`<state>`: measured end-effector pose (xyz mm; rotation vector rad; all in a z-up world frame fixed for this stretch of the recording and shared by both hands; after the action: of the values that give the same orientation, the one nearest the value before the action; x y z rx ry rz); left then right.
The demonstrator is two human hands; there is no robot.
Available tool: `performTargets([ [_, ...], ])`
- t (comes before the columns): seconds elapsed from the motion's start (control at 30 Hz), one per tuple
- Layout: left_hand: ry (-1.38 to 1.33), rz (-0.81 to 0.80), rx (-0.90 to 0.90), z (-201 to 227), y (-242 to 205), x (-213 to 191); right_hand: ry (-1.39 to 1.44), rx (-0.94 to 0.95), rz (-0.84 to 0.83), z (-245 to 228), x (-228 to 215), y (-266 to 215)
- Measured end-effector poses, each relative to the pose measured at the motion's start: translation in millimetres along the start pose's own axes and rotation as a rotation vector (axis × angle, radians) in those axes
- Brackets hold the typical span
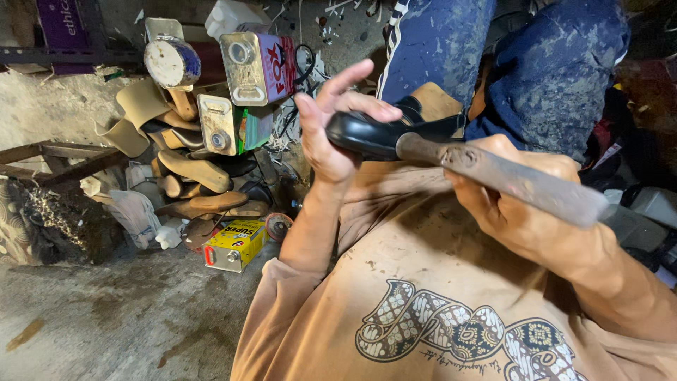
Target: The person holds a black shoe on their lap and repeatedly strikes the sole and heel area with a hammer. The person occasionally rotates the shoe to access different areas while continuing to hammer.
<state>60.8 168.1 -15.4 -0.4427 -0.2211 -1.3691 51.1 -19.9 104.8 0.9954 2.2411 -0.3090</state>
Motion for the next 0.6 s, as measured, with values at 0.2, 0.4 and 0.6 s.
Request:
performTargets([
  [0.2,-0.177,-0.114,-0.120,-13.4,14.3,-2.7,0.161,-0.009,0.138,20.1,-12.7,-23.0],
  [0.4,-0.176,-0.271,-0.315,-35.0,12.9,45.5,0.039,0.062,0.176,16.6,-36.2,-24.8],
  [0.6,-0.042,-0.283,-0.306,-37.4,11.0,51.4,0.035,0.034,0.186,13.5,-25.7,-9.5],
])
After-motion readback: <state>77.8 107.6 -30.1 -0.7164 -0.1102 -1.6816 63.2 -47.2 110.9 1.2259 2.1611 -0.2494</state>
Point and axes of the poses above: each hand's wrist, its own y-axis towards the middle knuckle, its own x-axis out of the palm, z = x × y, the point moved 8 cm from there along y, towards the middle knuckle, and after that the axes turned 11 degrees about y, right-handed, at the moved point
